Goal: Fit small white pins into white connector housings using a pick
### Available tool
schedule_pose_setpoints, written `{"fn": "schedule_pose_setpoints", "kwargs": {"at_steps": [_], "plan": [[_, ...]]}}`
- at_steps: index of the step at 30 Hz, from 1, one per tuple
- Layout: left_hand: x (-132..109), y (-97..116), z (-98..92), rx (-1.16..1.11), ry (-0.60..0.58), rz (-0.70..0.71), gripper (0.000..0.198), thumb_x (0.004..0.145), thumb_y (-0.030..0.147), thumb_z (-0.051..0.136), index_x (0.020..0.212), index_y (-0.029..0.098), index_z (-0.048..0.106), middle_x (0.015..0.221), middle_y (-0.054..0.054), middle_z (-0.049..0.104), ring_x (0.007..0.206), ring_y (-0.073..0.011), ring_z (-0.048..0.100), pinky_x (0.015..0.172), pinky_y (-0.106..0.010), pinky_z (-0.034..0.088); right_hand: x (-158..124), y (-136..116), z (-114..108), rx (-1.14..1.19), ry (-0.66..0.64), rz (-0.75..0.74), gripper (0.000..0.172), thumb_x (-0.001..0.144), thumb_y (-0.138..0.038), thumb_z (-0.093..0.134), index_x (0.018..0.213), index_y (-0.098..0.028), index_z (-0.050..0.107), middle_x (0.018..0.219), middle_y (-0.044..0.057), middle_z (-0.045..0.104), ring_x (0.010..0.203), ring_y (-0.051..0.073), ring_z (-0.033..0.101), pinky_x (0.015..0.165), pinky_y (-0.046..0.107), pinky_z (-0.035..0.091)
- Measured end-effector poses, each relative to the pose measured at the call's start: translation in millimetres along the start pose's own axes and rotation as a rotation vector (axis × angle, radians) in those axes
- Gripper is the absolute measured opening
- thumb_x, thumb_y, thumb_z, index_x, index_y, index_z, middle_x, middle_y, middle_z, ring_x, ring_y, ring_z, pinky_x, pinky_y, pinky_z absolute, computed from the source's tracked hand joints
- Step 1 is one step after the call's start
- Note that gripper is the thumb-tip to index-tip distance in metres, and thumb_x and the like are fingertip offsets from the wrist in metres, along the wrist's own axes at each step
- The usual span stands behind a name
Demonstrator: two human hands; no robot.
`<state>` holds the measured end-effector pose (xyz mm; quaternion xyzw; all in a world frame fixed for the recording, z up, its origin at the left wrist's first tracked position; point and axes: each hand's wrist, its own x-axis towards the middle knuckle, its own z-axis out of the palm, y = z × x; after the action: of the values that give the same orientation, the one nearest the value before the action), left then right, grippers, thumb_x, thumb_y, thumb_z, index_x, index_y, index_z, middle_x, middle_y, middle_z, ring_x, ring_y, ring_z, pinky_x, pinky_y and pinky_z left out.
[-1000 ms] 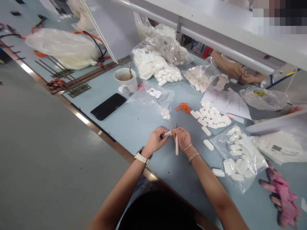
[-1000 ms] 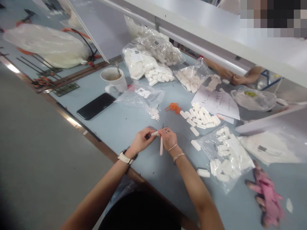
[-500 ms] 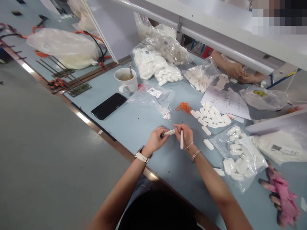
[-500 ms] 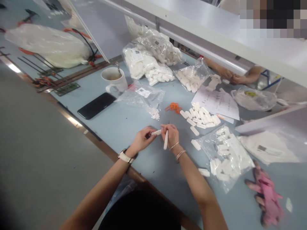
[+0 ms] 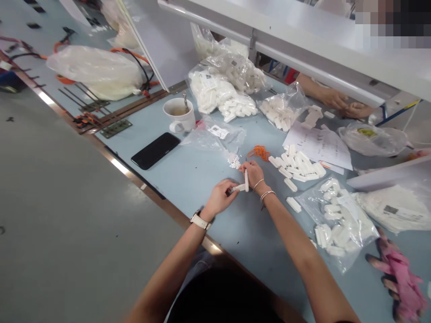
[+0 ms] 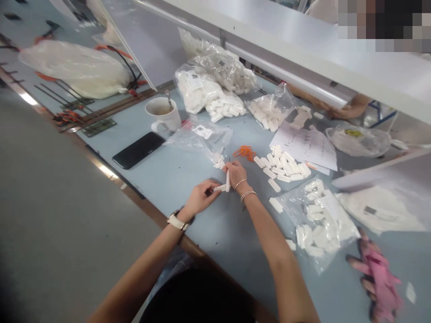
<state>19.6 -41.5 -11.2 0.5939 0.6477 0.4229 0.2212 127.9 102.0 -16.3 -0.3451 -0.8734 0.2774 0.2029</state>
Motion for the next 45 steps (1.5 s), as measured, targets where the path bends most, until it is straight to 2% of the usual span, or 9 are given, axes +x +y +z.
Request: {"fn": "schedule_pose_setpoints", "kwargs": {"at_steps": [5, 10, 16, 20, 25, 30, 35, 40, 45], "plan": [[-0.4, -1.2, 0.5, -0.001, -0.003, -0.001, 0.012, 0.085, 0.025, 0.056, 0.088, 0.017, 0.064, 0.079, -0.004, 0.063, 0.066, -0.0124, 0.053, 0.061, -0.024, 0.044, -18.4, -1.5, -6.0, 0.204, 0.153, 0.065, 0.024, 0.079, -0.021, 0.056, 0.061, -0.023, 0.04, 0.074, 0.002, 0.067, 0.079, 0.017, 0.059, 0.077, 0.028, 0.048], [-0.3, -2.4, 2.1, -0.03, 0.007, 0.007, 0.01, 0.084, 0.023, 0.058, 0.089, 0.017, 0.065, 0.081, -0.004, 0.064, 0.065, -0.0118, 0.052, 0.06, -0.024, 0.044, -50.3, -6.7, -16.9, 0.308, 0.158, 0.089, 0.021, 0.078, -0.022, 0.054, 0.062, -0.023, 0.04, 0.075, 0.002, 0.064, 0.075, 0.015, 0.062, 0.076, 0.028, 0.049], [-0.5, -3.5, 2.8, -0.034, 0.019, 0.028, 0.01, 0.084, 0.023, 0.058, 0.088, 0.017, 0.065, 0.078, -0.003, 0.062, 0.064, -0.0117, 0.051, 0.059, -0.023, 0.043, -67.3, -9.5, -15.7, 0.206, 0.074, 0.0, 0.017, 0.078, -0.015, 0.045, 0.064, -0.021, 0.051, 0.077, 0.003, 0.063, 0.082, 0.016, 0.058, 0.073, 0.027, 0.048], [-0.1, -4.4, 3.2, -0.048, 0.02, 0.031, 0.012, 0.085, 0.026, 0.057, 0.087, 0.017, 0.065, 0.077, -0.003, 0.062, 0.065, -0.012, 0.052, 0.059, -0.023, 0.043, -66.8, -15.8, -21.1, 0.044, -0.034, -0.049, 0.017, 0.078, -0.011, 0.044, 0.072, -0.022, 0.056, 0.083, 0.0, 0.066, 0.087, 0.016, 0.055, 0.07, 0.023, 0.044], [-0.1, -4.1, 3.6, -0.05, 0.018, 0.02, 0.014, 0.085, 0.028, 0.058, 0.087, 0.017, 0.066, 0.076, -0.004, 0.062, 0.066, -0.0125, 0.052, 0.058, -0.024, 0.043, -63.0, -32.8, -32.3, -0.216, -0.136, -0.076, 0.017, 0.081, -0.009, 0.047, 0.075, -0.022, 0.057, 0.077, 0.001, 0.064, 0.09, 0.017, 0.054, 0.066, 0.021, 0.041], [-0.1, -4.0, 3.2, -0.056, 0.021, 0.038, 0.013, 0.085, 0.026, 0.058, 0.087, 0.016, 0.065, 0.075, -0.004, 0.06, 0.066, -0.0123, 0.051, 0.058, -0.023, 0.042, -59.4, -44.6, -34.2, -0.322, -0.151, -0.069, 0.018, 0.081, -0.006, 0.048, 0.076, -0.021, 0.058, 0.073, 0.002, 0.06, 0.087, 0.016, 0.055, 0.065, 0.021, 0.039], [-0.2, -4.8, 3.8, -0.067, 0.027, 0.038, 0.012, 0.085, 0.025, 0.058, 0.087, 0.016, 0.066, 0.077, -0.004, 0.062, 0.065, -0.012, 0.051, 0.058, -0.023, 0.042, -50.5, -36.1, -32.6, -0.156, -0.124, 0.064, 0.01, 0.079, -0.016, 0.056, 0.071, -0.021, 0.055, 0.076, 0.0, 0.065, 0.081, 0.014, 0.057, 0.064, 0.02, 0.04], [-0.2, -5.2, 3.2, -0.048, 0.002, 0.027, 0.013, 0.085, 0.025, 0.057, 0.089, 0.017, 0.066, 0.078, -0.004, 0.062, 0.066, -0.0124, 0.052, 0.059, -0.024, 0.043, -39.4, -24.2, -34.2, 0.181, -0.154, 0.138, 0.026, 0.075, -0.027, 0.063, 0.061, -0.022, 0.042, 0.066, -0.002, 0.069, 0.063, 0.013, 0.06, 0.063, 0.024, 0.043], [-0.5, -5.5, 2.7, -0.036, -0.002, 0.029, 0.012, 0.085, 0.024, 0.057, 0.089, 0.017, 0.065, 0.079, -0.004, 0.062, 0.067, -0.0125, 0.052, 0.059, -0.024, 0.043, -29.1, -13.9, -35.7, 0.292, -0.226, 0.184, 0.034, 0.068, -0.038, 0.068, 0.06, -0.022, 0.039, 0.067, 0.0, 0.071, 0.059, 0.014, 0.061, 0.06, 0.025, 0.045]]}}
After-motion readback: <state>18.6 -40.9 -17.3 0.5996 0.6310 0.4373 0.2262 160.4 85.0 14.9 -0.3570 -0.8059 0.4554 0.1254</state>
